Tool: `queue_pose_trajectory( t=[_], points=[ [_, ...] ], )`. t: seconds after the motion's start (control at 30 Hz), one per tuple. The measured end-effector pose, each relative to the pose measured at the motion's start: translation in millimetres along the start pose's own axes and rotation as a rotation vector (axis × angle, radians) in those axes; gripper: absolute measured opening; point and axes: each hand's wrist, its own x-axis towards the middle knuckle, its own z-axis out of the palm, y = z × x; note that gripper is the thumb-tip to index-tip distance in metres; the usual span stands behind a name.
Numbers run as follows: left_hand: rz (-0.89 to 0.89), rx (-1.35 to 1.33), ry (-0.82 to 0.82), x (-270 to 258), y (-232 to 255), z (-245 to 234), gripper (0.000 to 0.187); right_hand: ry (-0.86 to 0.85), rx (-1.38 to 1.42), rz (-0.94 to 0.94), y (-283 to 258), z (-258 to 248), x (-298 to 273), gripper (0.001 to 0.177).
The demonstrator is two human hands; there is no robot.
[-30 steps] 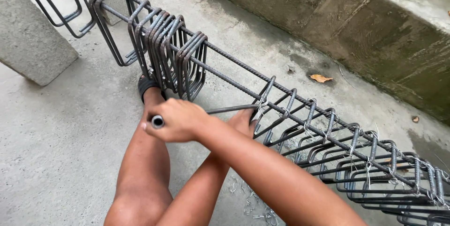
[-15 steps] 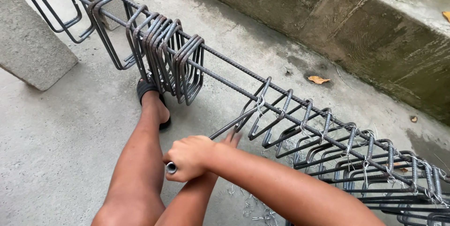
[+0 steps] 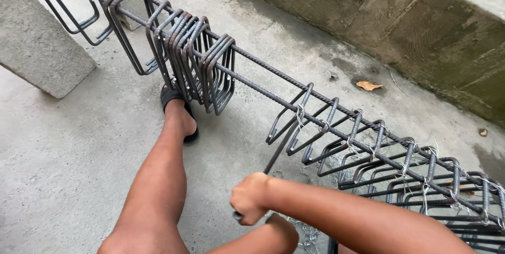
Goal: Tying metal stirrups to rebar using wire ties and a manual twisting tool
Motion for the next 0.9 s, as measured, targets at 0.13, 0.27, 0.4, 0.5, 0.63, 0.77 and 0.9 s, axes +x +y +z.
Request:
queue_pose_trajectory(
  t=[0.13, 0.27, 0.4, 0.5, 0.63, 0.77, 0.9],
  points=[
    [0.066, -0.033, 0.01, 1.1, -2.0, 1.0, 0.033, -0.101, -0.098, 0.006, 10.9, 37.0, -7.2, 0.037],
    [0.089, 0.321, -0.073, -2.4, 0.5, -2.5, 0.037, 0.093, -0.1, -0.024, 15.6, 66.5, -15.5, 0.032],
    [0.053, 0.116, -0.048, -6.5, 1.8, -0.6, 0.029, -0.001, -0.209, -0.039, 19.5, 71.9, -33.2, 0.034],
    [0.065, 0.222, -0.057, -12.1, 4.0, -1.5, 0.034, -0.01, -0.245, -0.012, 28.4, 93.2, -41.0, 0.033],
    [0.071, -0.054, 0.061, 7.5, -10.3, -0.9, 0.031, 0.225, -0.319, -0.084, 76.3, 185.8, -8.6, 0.024],
    [0.342, 0.446, -0.344, -135.4, 36.8, 89.6, 0.029, 0.134, -0.172, 0.045, 24.2, 102.9, -48.8, 0.033],
    [0.896, 1.197, -0.848, -187.0, 34.2, 166.9, 0.036, 0.123, -0.202, 0.044, 13.1, 85.7, -44.5, 0.026]
  ],
)
